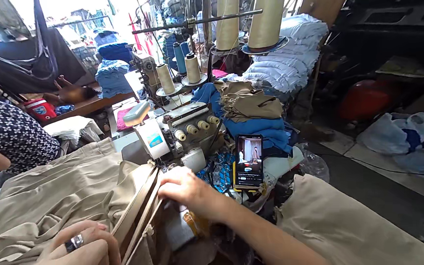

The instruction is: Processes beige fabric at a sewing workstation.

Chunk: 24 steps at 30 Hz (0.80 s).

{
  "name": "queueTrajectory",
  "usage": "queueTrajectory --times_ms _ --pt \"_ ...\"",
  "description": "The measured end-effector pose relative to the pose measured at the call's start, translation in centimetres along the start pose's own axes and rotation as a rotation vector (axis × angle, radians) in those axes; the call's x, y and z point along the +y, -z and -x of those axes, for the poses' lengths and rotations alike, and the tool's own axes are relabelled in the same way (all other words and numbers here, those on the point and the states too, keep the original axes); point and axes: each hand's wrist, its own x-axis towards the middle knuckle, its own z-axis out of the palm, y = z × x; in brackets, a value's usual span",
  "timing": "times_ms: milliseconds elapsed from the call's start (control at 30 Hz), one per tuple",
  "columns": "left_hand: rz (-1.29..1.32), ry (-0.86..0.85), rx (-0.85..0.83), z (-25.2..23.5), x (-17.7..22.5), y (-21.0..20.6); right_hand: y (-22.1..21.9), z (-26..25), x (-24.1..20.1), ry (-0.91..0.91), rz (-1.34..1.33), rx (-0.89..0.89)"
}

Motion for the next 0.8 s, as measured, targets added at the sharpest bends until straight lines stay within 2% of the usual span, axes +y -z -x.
queueTrajectory --times_ms 67,167,267,367,533,633,800 --pt "0.043 -0.023 0.025 0.4 -0.5 -0.1 -1.1 -0.1 3.3 -0.021 0.011 0.029" --pt "0.085 -0.057 0.081 1.3 -1.2 -0.2 -1.8 -0.7 4.6 -0.061 -0.212 0.033" --pt "0.104 -0.113 0.152 1.8 -2.1 -0.7 -1.5 -1.6 2.2 -0.041 -0.545 -0.022" --pt "0.104 -0.164 0.200 1.8 -2.7 -1.1 -1.3 -2.4 -0.9 -0.015 -0.693 -0.051" --pt "0.068 -0.184 0.243 1.5 -2.6 -1.5 -1.0 -2.6 -2.8 -0.098 -0.732 0.055" --pt "0.073 -0.204 0.261 0.5 -2.1 -1.2 0.0 -2.1 -3.3 -0.073 -0.650 0.024" --pt "-0.038 -0.238 0.218 -2.6 -2.4 1.0 2.2 1.8 -4.4 -0.075 -0.644 0.094"
